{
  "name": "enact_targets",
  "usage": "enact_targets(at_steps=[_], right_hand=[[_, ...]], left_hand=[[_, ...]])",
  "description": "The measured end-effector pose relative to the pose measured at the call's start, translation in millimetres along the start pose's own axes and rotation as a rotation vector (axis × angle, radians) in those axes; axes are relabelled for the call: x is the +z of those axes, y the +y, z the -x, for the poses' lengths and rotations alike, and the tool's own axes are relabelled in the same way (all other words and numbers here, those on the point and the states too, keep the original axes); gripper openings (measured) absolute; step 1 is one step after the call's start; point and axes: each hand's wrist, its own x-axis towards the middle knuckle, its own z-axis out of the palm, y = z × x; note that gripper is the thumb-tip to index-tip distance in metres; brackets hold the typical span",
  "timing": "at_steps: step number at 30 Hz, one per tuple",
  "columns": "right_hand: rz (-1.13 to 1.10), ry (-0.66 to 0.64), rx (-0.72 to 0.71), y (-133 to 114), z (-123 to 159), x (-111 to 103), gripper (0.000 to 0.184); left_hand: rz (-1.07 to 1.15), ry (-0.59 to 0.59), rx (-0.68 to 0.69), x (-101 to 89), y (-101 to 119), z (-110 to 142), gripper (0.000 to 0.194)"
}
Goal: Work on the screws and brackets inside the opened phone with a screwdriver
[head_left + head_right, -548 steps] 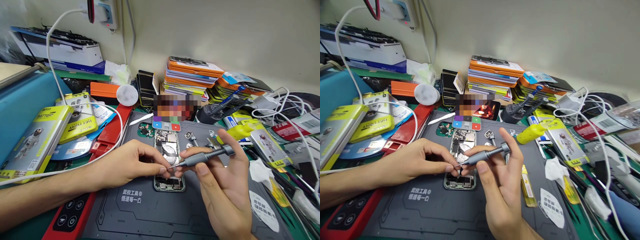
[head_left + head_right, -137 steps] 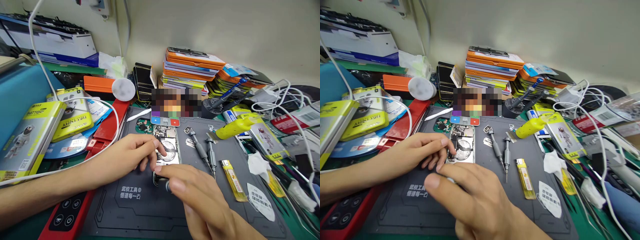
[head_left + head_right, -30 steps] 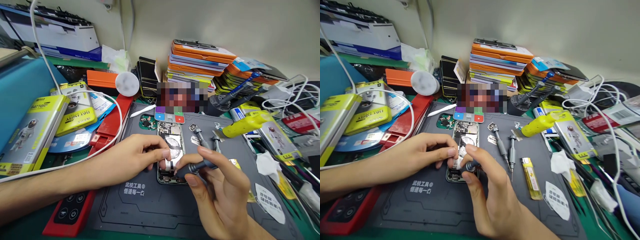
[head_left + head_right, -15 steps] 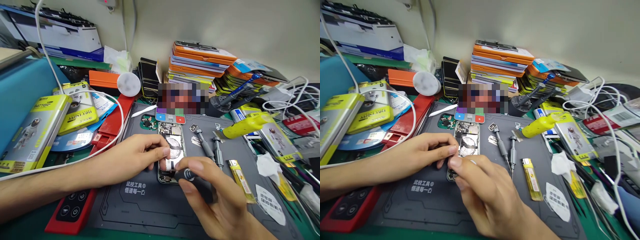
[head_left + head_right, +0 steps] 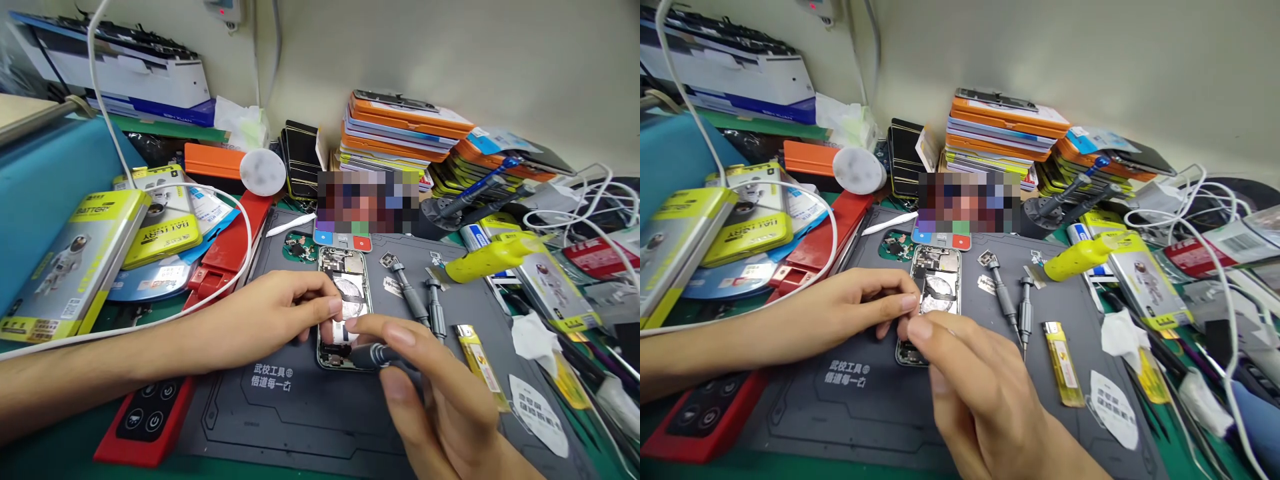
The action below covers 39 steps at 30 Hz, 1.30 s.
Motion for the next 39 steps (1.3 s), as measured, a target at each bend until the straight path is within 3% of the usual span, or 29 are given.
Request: enact_targets(at_steps=[14, 20, 25, 28, 39], right_hand=[[0.032, -0.008, -0.004, 0.3, -3.4, -3.1, 0.071], [0.074, -0.045, -0.038, -2.7, -9.4, -5.6, 0.081], [0.117, 0.019, -0.105, -4.1, -10.2, -5.5, 0.073], [0.18, 0.071, -0.06, -5.3, -8.8, -7.3, 0.068], [0.156, 0.033, -0.075, -6.3, -12.5, -6.4, 0.07]], left_hand=[[0.006, 0.005, -0.005, -0.2, 0.1, -0.6, 0.022], [0.022, -0.025, 0.02, 0.9, 1.1, -3.3, 0.024], [-0.003, -0.013, -0.008, 1.2, 0.1, -1.4, 0.021], [-0.022, -0.017, -0.011, 0.9, -0.5, 0.6, 0.024], [0.001, -0.022, 0.019, 1.7, -0.8, -0.4, 0.028]])
